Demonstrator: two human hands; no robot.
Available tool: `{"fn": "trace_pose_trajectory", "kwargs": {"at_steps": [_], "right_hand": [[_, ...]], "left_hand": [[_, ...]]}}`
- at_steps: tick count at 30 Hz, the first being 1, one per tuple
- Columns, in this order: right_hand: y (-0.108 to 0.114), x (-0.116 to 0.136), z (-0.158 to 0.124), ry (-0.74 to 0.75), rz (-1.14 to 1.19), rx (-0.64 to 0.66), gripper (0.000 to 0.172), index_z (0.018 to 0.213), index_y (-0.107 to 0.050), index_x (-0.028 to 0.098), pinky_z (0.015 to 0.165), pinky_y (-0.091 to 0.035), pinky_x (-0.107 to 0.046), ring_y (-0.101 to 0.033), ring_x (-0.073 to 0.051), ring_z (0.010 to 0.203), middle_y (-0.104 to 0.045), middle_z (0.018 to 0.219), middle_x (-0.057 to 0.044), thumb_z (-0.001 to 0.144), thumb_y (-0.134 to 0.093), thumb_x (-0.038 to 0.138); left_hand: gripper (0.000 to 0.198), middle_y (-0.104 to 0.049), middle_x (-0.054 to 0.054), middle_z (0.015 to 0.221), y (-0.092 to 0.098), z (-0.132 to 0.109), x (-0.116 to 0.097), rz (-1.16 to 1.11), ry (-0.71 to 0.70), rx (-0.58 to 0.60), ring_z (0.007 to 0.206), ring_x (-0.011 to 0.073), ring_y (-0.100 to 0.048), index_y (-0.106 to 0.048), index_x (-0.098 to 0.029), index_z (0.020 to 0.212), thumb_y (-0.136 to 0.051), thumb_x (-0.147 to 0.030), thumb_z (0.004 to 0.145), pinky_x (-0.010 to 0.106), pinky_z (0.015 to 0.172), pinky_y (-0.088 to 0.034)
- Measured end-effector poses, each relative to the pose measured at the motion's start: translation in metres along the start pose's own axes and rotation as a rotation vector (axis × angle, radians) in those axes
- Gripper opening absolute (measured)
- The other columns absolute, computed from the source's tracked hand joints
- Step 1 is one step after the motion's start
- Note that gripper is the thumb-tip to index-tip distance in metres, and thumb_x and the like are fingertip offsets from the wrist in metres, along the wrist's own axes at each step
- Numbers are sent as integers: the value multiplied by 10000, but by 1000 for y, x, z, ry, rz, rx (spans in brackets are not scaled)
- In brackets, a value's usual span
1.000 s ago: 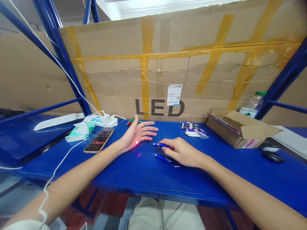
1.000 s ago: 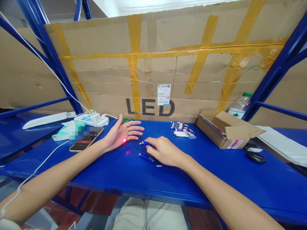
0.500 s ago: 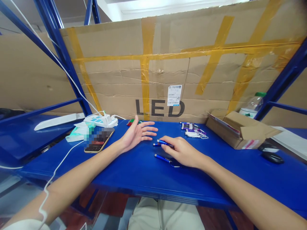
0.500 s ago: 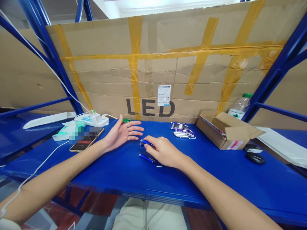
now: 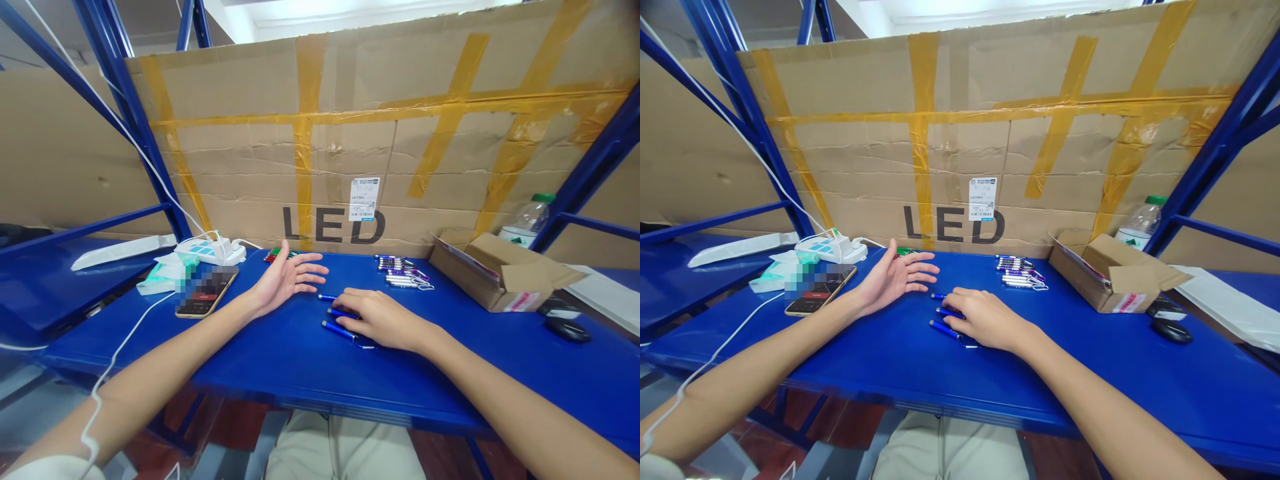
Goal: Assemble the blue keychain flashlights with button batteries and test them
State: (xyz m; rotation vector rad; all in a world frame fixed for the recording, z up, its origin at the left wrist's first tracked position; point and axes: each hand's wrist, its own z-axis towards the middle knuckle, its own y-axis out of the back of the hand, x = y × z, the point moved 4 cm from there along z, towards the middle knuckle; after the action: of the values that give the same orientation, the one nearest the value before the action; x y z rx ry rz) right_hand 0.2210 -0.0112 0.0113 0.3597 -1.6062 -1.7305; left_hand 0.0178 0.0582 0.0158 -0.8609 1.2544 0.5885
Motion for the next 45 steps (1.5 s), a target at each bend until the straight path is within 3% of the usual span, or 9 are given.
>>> {"fn": "trace_pose_trajectory", "kwargs": {"at_steps": [5, 8, 12, 16, 22, 29, 35, 39, 45], "right_hand": [[0, 2, 1, 48, 113, -11, 206, 1138, -754, 199, 854, -525, -336, -702, -216, 920, -754, 1046, -69, 1075, -619, 341], [2, 2, 2, 54, 77, -78, 230, 1129, -758, 201, 910, -526, -375, -684, -239, 976, -748, 1041, -82, 1100, -559, 312], [0, -3, 1, 53, -66, -158, 311, 1336, -713, 222, 1000, -514, -468, -616, -296, 1128, -703, 1235, -133, 1113, -503, 277], [-7, -7, 2, 50, -116, -90, 395, 1485, -624, 253, 1041, -496, -514, -573, -326, 1251, -664, 1432, -130, 1122, -468, 247], [-5, -14, 3, -8, -165, -99, 214, 1230, -713, 195, 954, -495, -443, -625, -285, 1050, -743, 1124, -120, 1092, -551, 216], [-8, -19, 2, -58, -232, -131, 116, 1042, -663, 204, 860, -471, -399, -594, -272, 958, -688, 1078, -109, 1087, -567, 252], [-2, -22, 2, -155, 40, -296, 37, 1079, -564, 237, 829, -484, -364, -632, -247, 944, -707, 1039, -62, 1074, -566, 274], [3, -20, 3, -154, 147, -371, 144, 1167, -579, 236, 875, -493, -366, -667, -241, 995, -692, 1102, -78, 1102, -496, 334], [4, -15, 2, -208, 223, -284, 219, 1213, -548, 246, 746, -463, -333, -678, -231, 825, -708, 916, -30, 1130, -411, 396]], "left_hand": [[879, -735, 204, 1308, 0, 0, 1, 5, 0, 6, 1141, 295, -712, -663, -129, 1384, -228, -810, 1037, 359, 893, -570], [883, -730, 202, 1318, 0, 0, 1, 8, -3, 17, 1154, 294, -706, -658, -132, 1395, -229, -815, 1034, 362, 904, -568], [886, -730, 200, 1322, 1, 1, 2, 9, -3, 14, 1153, 301, -705, -665, -142, 1388, -225, -823, 1029, 376, 907, -564], [893, -726, 206, 1329, 2, 2, 2, 13, -6, 19, 1152, 307, -706, -663, -139, 1392, -223, -825, 1027, 383, 910, -564], [894, -727, 209, 1328, 2, 2, 3, 7, -7, 17, 1153, 308, -708, -665, -137, 1390, -222, -824, 1028, 379, 906, -567], [892, -729, 207, 1322, 2, 2, 4, 10, 5, 10, 1152, 302, -706, -663, -135, 1394, -217, -818, 1032, 375, 909, -564], [890, -731, 202, 1319, 2, 2, 3, 6, 3, 15, 1157, 303, -708, -663, -139, 1396, -218, -819, 1032, 370, 905, -565], [893, -741, 198, 1301, 1, 2, 3, 2, 2, 6, 1126, 297, -718, -678, -144, 1367, -223, -831, 1023, 373, 897, -567], [900, -731, 217, 1319, 1, 1, 3, -8, 6, 6, 1125, 303, -719, -666, -123, 1382, -238, -829, 1023, 374, 897, -569]]}}
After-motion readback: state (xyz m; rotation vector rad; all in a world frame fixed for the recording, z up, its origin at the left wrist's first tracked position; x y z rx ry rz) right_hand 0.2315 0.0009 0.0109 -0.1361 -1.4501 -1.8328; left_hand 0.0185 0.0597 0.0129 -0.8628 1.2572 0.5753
